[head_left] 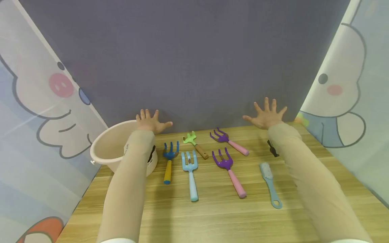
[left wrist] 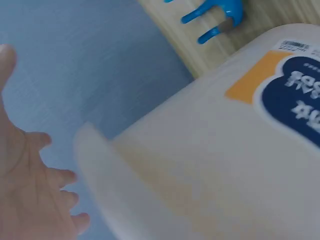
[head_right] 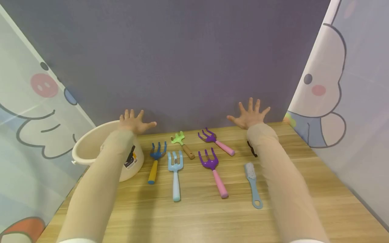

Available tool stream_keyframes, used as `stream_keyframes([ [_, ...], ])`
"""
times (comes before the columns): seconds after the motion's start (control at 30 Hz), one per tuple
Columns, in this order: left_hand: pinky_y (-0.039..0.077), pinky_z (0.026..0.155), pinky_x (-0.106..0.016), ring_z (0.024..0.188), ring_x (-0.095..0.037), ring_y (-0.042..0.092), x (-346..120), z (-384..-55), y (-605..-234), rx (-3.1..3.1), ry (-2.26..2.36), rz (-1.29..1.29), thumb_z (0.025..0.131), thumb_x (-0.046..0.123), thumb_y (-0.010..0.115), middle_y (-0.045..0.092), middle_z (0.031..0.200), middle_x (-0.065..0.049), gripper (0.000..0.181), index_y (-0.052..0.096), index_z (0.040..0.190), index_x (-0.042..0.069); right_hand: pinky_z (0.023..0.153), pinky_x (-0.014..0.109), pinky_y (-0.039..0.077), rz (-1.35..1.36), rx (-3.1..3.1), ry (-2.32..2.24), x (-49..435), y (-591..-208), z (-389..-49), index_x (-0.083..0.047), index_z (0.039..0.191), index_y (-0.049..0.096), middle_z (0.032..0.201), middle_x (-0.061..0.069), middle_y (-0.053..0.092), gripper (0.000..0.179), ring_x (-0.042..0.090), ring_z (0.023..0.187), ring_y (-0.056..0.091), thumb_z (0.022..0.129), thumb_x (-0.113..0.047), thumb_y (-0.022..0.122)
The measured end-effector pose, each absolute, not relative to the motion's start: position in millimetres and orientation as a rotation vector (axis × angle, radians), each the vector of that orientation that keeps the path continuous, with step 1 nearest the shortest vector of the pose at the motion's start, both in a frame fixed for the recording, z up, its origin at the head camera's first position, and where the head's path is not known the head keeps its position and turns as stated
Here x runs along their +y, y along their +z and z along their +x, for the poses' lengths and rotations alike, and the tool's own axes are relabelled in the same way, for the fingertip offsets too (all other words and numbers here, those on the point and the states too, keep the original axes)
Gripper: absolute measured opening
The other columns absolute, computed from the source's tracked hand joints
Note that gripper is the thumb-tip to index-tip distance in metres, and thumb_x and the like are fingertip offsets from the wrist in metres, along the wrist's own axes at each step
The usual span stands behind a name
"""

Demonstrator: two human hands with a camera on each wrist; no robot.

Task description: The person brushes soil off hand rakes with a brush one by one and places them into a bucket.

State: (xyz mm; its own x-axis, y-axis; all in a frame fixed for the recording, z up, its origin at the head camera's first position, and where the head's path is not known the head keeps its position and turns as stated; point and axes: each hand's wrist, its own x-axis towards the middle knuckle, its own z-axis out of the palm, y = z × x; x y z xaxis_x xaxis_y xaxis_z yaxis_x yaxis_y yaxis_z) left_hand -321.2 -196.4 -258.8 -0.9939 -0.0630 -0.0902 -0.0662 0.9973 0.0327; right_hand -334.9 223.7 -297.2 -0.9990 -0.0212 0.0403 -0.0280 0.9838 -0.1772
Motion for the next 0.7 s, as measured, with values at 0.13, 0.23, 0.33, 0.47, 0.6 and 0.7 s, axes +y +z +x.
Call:
stream_keyframes([
  [0.13,-0.003,0.109,-0.060,0.135,-0.047,-0.009,-199.2,-317.5,-246.3,3.018,0.077,-0.056,0.083,0.068,0.039,0.001,0.149,-0.029,0.092,0.007,0.148,0.011,0.092,0.076,-0.009,0.063,-3.067,0.269,222.5,-290.4,-333.7,-0.014,0.147,0.004,0.147,0.029,-0.011,0.098,0.051,0.132,-0.014,0.078,-0.080,0.022],
  [0.23,0.001,0.109,-0.060,0.135,-0.048,-0.004,-199.9,-313.1,-237.0,3.023,0.057,-0.006,0.084,0.062,0.043,0.006,0.148,-0.030,0.089,0.011,0.147,0.009,0.095,0.076,-0.003,0.095,-3.045,0.254,223.1,-286.0,-330.2,-0.013,0.147,0.005,0.147,0.032,-0.002,0.097,0.053,0.133,-0.004,0.079,-0.079,0.025],
  [0.33,0.010,0.108,-0.060,0.134,-0.050,0.004,-198.6,-304.5,-230.8,3.063,0.030,0.026,0.086,0.056,0.047,0.011,0.146,-0.032,0.085,0.014,0.146,0.005,0.097,0.074,0.005,0.138,-3.024,0.230,225.1,-284.3,-325.0,-0.009,0.147,0.009,0.145,0.034,0.008,0.093,0.053,0.132,0.007,0.083,-0.072,0.031],
  [0.47,0.022,0.104,-0.060,0.130,-0.050,0.018,-193.8,-286.7,-230.7,3.174,0.027,0.055,0.088,0.049,0.049,0.023,0.142,-0.032,0.079,0.021,0.143,0.000,0.097,0.070,0.021,0.207,-2.998,0.175,227.4,-284.5,-313.9,-0.001,0.143,0.020,0.143,0.033,0.020,0.084,0.052,0.128,0.020,0.088,-0.061,0.038],
  [0.6,0.029,0.101,-0.058,0.125,-0.048,0.030,-185.7,-264.3,-237.2,3.314,0.111,0.151,0.088,0.045,0.051,0.033,0.138,-0.029,0.073,0.028,0.140,-0.002,0.090,0.067,0.034,0.260,-2.996,0.192,227.6,-285.4,-296.6,0.004,0.138,0.030,0.137,0.031,0.032,0.073,0.052,0.121,0.033,0.091,-0.050,0.042],
  [0.7,0.034,0.099,-0.055,0.121,-0.045,0.038,-177.9,-245.4,-245.4,3.378,0.212,0.263,0.088,0.042,0.055,0.037,0.136,-0.025,0.069,0.034,0.138,-0.001,0.089,0.066,0.035,0.297,-3.014,0.248,227.7,-287.8,-279.8,0.005,0.135,0.035,0.135,0.032,0.036,0.069,0.053,0.119,0.036,0.091,-0.047,0.044],
])
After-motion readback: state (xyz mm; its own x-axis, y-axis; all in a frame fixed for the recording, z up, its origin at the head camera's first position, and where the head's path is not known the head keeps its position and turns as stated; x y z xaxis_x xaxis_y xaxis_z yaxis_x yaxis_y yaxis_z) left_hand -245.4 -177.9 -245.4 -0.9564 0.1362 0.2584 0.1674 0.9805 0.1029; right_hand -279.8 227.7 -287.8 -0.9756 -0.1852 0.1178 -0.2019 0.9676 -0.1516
